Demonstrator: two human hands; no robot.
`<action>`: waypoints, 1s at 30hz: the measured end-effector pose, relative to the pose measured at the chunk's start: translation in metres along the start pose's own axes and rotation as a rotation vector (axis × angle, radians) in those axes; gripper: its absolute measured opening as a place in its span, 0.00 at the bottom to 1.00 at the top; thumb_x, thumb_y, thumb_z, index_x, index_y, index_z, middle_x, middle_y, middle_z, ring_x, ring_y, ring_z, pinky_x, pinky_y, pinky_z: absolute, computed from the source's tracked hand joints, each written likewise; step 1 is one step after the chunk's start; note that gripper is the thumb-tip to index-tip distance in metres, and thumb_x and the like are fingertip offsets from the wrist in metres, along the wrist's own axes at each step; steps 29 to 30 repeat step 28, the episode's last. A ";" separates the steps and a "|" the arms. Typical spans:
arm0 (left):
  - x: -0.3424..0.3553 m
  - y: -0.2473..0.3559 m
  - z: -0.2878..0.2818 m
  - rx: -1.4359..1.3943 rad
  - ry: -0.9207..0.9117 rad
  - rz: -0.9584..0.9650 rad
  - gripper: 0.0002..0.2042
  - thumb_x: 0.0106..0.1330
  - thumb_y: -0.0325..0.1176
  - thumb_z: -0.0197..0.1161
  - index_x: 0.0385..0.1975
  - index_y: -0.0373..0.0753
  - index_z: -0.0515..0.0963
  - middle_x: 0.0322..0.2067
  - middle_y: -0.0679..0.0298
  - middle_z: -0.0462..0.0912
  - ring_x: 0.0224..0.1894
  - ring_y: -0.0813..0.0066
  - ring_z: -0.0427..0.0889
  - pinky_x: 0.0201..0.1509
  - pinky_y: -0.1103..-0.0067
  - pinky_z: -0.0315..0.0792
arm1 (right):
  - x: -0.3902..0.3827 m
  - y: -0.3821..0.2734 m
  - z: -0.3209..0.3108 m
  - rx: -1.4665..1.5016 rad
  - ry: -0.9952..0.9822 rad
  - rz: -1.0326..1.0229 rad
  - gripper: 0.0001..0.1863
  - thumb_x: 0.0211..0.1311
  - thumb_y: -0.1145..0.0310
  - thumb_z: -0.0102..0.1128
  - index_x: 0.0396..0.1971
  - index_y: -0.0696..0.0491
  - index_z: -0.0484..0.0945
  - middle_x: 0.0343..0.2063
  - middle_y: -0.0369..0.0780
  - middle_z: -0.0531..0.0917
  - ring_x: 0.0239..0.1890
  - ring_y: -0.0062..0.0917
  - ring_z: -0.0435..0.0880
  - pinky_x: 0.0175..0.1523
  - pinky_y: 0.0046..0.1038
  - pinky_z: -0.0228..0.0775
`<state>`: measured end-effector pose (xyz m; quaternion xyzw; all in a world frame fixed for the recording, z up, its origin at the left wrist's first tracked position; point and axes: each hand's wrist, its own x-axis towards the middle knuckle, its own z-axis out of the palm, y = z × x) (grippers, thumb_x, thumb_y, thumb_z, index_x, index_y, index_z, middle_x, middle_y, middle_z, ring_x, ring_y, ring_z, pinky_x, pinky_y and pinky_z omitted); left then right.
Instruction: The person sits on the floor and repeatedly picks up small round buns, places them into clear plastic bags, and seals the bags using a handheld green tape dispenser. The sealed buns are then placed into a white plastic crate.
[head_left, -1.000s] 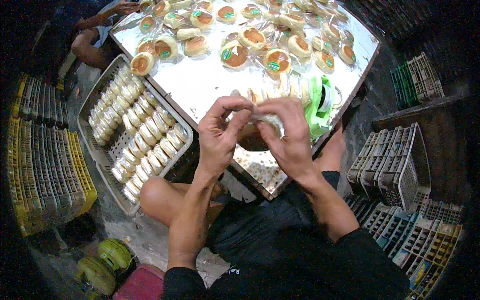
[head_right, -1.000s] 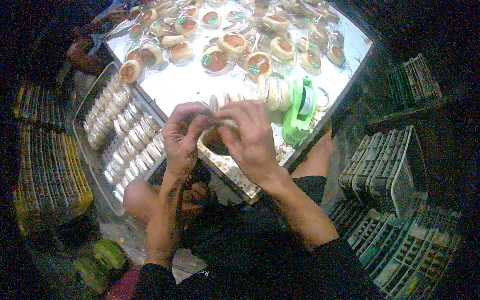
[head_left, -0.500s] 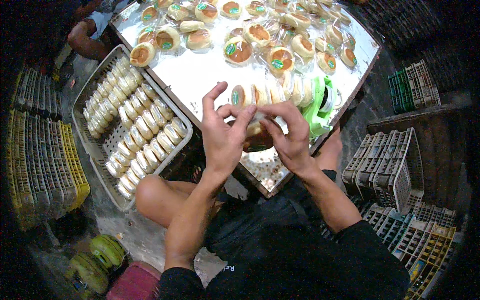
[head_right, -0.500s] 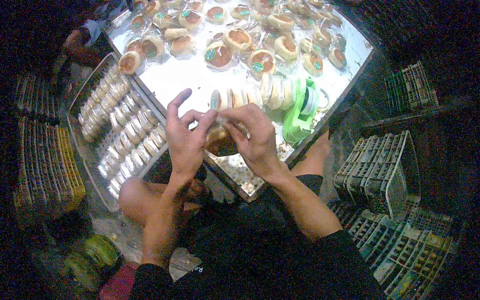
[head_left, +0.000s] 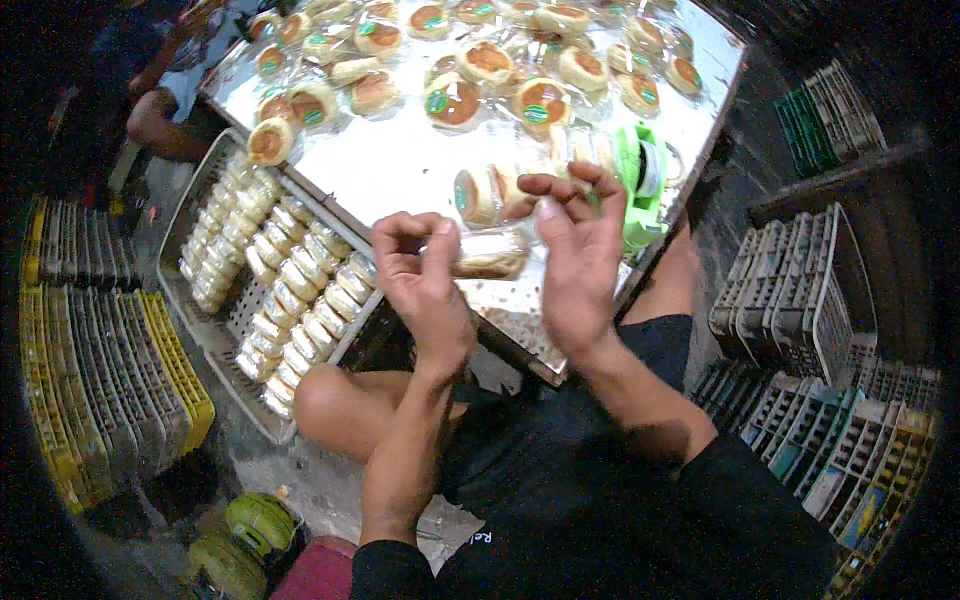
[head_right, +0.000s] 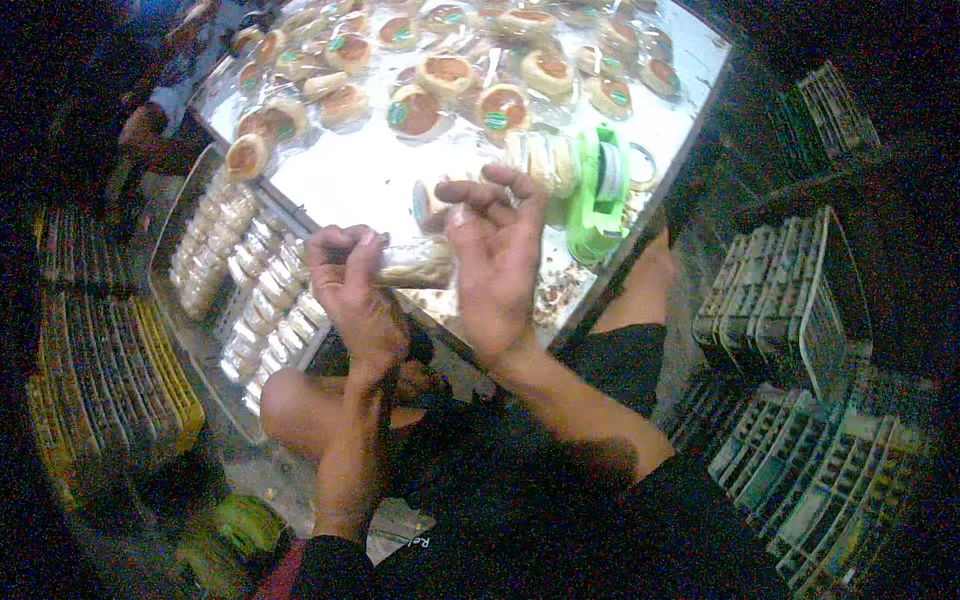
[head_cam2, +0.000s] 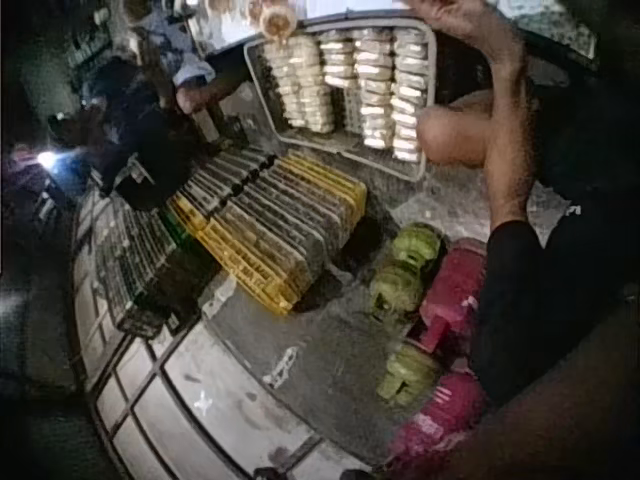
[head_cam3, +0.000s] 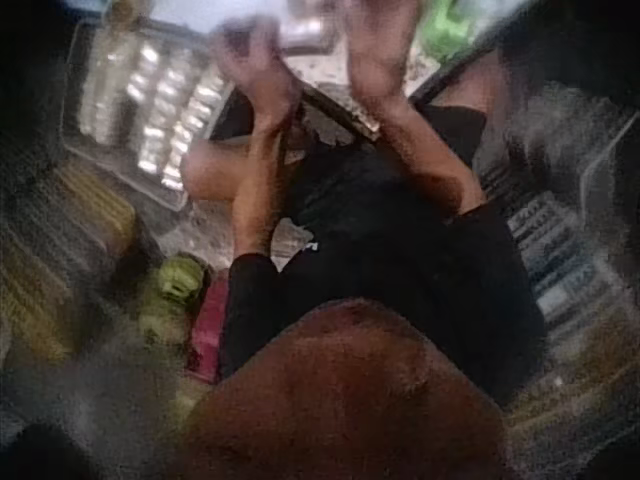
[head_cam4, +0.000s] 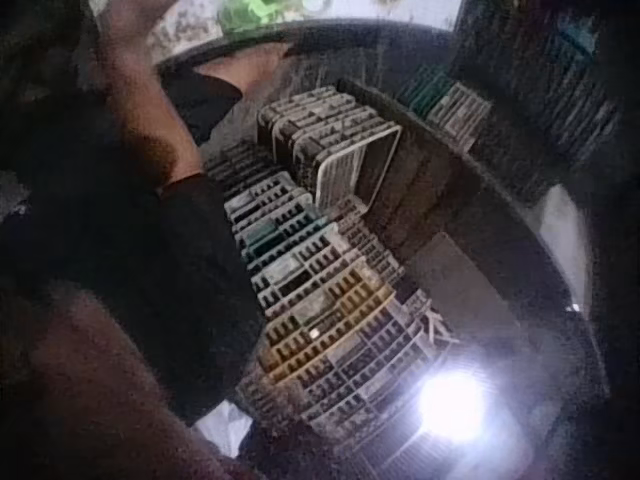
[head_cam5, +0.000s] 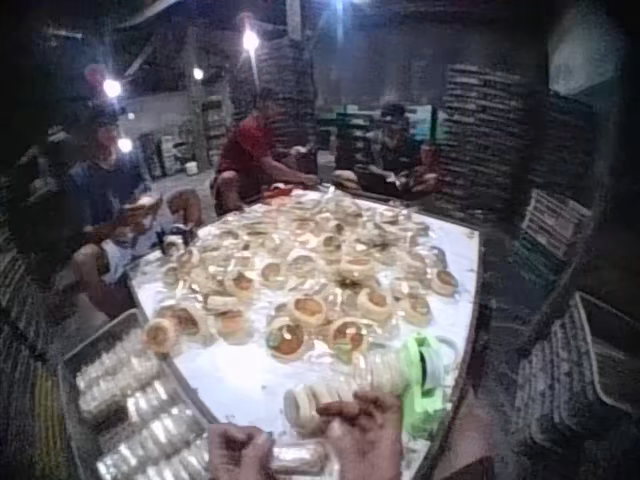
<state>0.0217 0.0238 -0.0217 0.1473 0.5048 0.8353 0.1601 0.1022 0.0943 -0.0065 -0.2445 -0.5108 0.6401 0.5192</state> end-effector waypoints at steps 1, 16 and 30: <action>0.001 0.001 -0.004 0.032 0.022 0.009 0.09 0.60 0.20 0.58 0.37 0.40 0.69 0.30 0.65 0.74 0.35 0.78 0.73 0.44 0.81 0.69 | 0.010 0.001 -0.016 -0.048 0.003 -0.044 0.13 0.64 0.75 0.54 0.47 0.57 0.67 0.44 0.43 0.75 0.46 0.25 0.75 0.54 0.27 0.67; 0.008 -0.036 0.006 0.228 -0.144 -0.079 0.10 0.64 0.25 0.59 0.43 0.33 0.72 0.31 0.68 0.74 0.32 0.85 0.70 0.37 0.86 0.66 | 0.057 0.015 -0.169 -1.124 0.175 0.154 0.21 0.61 0.57 0.58 0.31 0.66 0.79 0.36 0.48 0.78 0.41 0.35 0.77 0.49 0.34 0.66; -0.006 -0.044 0.003 0.330 -0.037 -0.051 0.12 0.66 0.27 0.58 0.46 0.32 0.67 0.36 0.62 0.74 0.37 0.79 0.72 0.43 0.82 0.68 | -0.021 0.024 -0.026 -0.465 -0.122 0.127 0.08 0.57 0.66 0.64 0.32 0.55 0.81 0.46 0.42 0.77 0.53 0.32 0.71 0.59 0.32 0.61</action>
